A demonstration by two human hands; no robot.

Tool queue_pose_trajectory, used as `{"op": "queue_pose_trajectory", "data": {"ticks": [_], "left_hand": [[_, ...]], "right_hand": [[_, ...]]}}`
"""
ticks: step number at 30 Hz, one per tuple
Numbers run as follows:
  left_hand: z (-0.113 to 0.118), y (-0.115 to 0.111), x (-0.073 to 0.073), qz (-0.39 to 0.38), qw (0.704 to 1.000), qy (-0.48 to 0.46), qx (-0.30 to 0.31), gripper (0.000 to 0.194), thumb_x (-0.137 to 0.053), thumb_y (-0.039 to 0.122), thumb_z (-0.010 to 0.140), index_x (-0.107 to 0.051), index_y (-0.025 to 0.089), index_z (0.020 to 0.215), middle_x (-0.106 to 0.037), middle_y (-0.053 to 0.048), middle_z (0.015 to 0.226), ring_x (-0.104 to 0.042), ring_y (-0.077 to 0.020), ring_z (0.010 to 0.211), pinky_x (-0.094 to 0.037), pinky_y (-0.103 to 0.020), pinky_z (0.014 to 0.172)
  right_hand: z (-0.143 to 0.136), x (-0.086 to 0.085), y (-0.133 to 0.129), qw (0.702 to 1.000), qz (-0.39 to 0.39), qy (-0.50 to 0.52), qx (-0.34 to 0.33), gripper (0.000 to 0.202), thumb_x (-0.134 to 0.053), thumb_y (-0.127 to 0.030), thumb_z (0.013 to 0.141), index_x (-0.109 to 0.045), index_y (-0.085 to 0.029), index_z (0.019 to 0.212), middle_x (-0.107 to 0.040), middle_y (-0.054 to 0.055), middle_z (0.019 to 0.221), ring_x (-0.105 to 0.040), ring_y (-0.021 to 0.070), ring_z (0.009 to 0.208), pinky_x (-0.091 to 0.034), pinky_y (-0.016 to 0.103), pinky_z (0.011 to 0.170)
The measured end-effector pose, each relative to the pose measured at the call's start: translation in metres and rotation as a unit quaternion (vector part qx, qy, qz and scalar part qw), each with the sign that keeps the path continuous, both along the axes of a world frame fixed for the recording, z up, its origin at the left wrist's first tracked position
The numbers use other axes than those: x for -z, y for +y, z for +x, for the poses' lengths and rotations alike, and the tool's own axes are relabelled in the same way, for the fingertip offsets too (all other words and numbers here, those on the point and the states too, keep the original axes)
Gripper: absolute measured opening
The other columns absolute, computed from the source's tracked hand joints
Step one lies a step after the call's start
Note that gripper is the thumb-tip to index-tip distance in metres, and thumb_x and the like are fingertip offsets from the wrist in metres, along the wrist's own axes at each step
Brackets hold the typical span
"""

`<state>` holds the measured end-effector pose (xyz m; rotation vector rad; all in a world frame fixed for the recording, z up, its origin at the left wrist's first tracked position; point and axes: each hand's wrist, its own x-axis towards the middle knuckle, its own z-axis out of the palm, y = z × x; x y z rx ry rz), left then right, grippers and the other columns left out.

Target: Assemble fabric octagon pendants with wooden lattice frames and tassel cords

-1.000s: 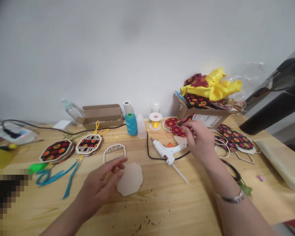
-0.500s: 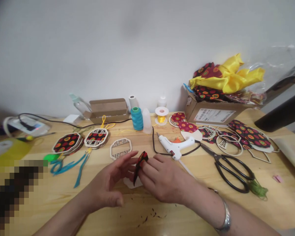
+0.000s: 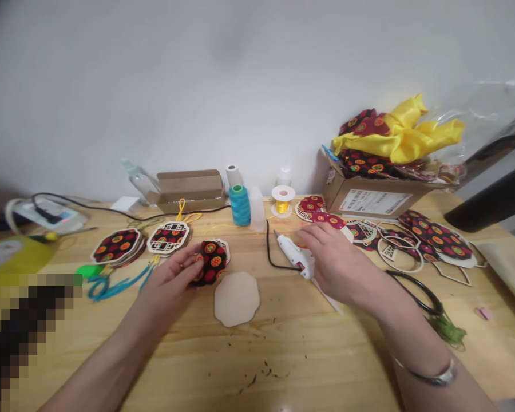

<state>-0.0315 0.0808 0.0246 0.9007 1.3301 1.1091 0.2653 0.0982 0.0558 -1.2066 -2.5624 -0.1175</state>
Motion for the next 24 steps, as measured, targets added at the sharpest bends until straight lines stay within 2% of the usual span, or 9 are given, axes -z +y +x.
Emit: {"op": "queue_pose_trajectory", "data": {"ticks": [3,5,8,10,14,16,20,22,24], "left_hand": [[-0.002,0.003,-0.003,0.002,0.997,0.071,-0.037,0.068,-0.073,0.048,0.067,-0.053,0.017,0.124,-0.066,-0.006,0.097,-0.061,-0.0134,0.072,-0.04,-0.018,0.05],[0.0,0.003,-0.006,0.007,0.996,0.074,-0.042,0.071,-0.074,0.049,0.067,-0.051,0.015,0.125,-0.065,-0.008,0.1,-0.06,-0.0126,0.071,-0.039,-0.019,0.05],[0.003,0.001,-0.009,0.005,0.997,0.057,-0.046,0.075,-0.073,0.052,0.066,-0.049,0.014,0.125,-0.066,-0.007,0.096,-0.059,-0.012,0.064,-0.039,-0.021,0.05],[0.003,0.001,-0.008,0.008,0.997,0.06,-0.056,0.069,-0.07,0.054,0.069,-0.051,0.015,0.122,-0.066,-0.007,0.098,-0.061,-0.0149,0.072,-0.043,-0.023,0.057],[-0.003,0.004,0.001,0.07,0.985,0.141,-0.064,0.061,-0.066,0.048,0.076,-0.047,0.016,0.126,-0.059,-0.011,0.12,-0.058,-0.0219,0.105,-0.047,-0.033,0.086],[-0.007,0.005,0.005,0.113,0.962,0.238,-0.064,0.06,-0.063,0.043,0.078,-0.044,0.017,0.129,-0.055,-0.014,0.126,-0.054,-0.0253,0.113,-0.045,-0.039,0.092],[-0.01,0.004,0.003,0.24,0.856,0.454,-0.066,0.044,-0.061,0.033,0.08,-0.053,0.017,0.12,-0.051,-0.014,0.132,-0.042,-0.0302,0.125,-0.031,-0.049,0.105],[-0.008,0.002,0.001,0.297,0.822,0.486,-0.017,0.031,-0.062,0.031,0.08,-0.059,0.02,0.109,-0.059,-0.01,0.12,-0.047,-0.0284,0.118,-0.029,-0.05,0.105],[-0.006,-0.001,0.0,0.331,0.81,0.477,0.085,0.016,-0.064,0.033,0.08,-0.063,0.022,0.091,-0.067,-0.005,0.1,-0.053,-0.0251,0.104,-0.033,-0.048,0.101]], "right_hand": [[0.018,0.009,0.008,0.997,-0.076,-0.006,0.008,0.049,-0.049,-0.004,0.07,-0.056,-0.012,0.118,-0.058,0.016,0.117,-0.052,0.0283,0.109,-0.047,0.046,0.089],[0.021,0.017,0.013,0.994,-0.11,0.002,0.001,0.049,-0.049,-0.002,0.07,-0.056,-0.015,0.117,-0.058,0.014,0.115,-0.053,0.026,0.106,-0.047,0.045,0.088],[0.019,0.025,0.017,0.993,-0.113,0.02,-0.009,0.045,-0.048,-0.001,0.072,-0.059,-0.016,0.113,-0.059,0.013,0.111,-0.053,0.0244,0.102,-0.047,0.043,0.087],[0.016,0.027,0.019,0.993,-0.111,0.027,-0.021,0.04,-0.05,-0.003,0.075,-0.06,-0.017,0.111,-0.06,0.012,0.109,-0.053,0.0241,0.101,-0.047,0.043,0.087],[0.016,0.029,0.02,0.992,-0.125,0.023,-0.022,0.032,-0.052,-0.005,0.077,-0.061,-0.017,0.105,-0.06,0.011,0.105,-0.055,0.0223,0.097,-0.048,0.041,0.086],[0.018,0.027,0.021,0.992,-0.125,0.02,-0.022,0.03,-0.051,-0.006,0.078,-0.06,-0.017,0.104,-0.06,0.011,0.105,-0.056,0.0216,0.095,-0.049,0.038,0.083],[0.026,0.014,0.022,0.995,-0.084,0.045,-0.027,0.032,-0.053,-0.015,0.08,-0.057,-0.017,0.112,-0.06,0.013,0.111,-0.056,0.0242,0.103,-0.049,0.039,0.086],[0.032,0.004,0.022,0.995,-0.058,0.075,-0.022,0.033,-0.052,-0.018,0.081,-0.055,-0.016,0.114,-0.06,0.015,0.112,-0.056,0.026,0.104,-0.05,0.041,0.085],[0.038,-0.003,0.02,0.993,-0.044,0.108,-0.013,0.033,-0.052,-0.022,0.081,-0.054,-0.018,0.114,-0.06,0.013,0.111,-0.059,0.0263,0.099,-0.051,0.041,0.08]]}}
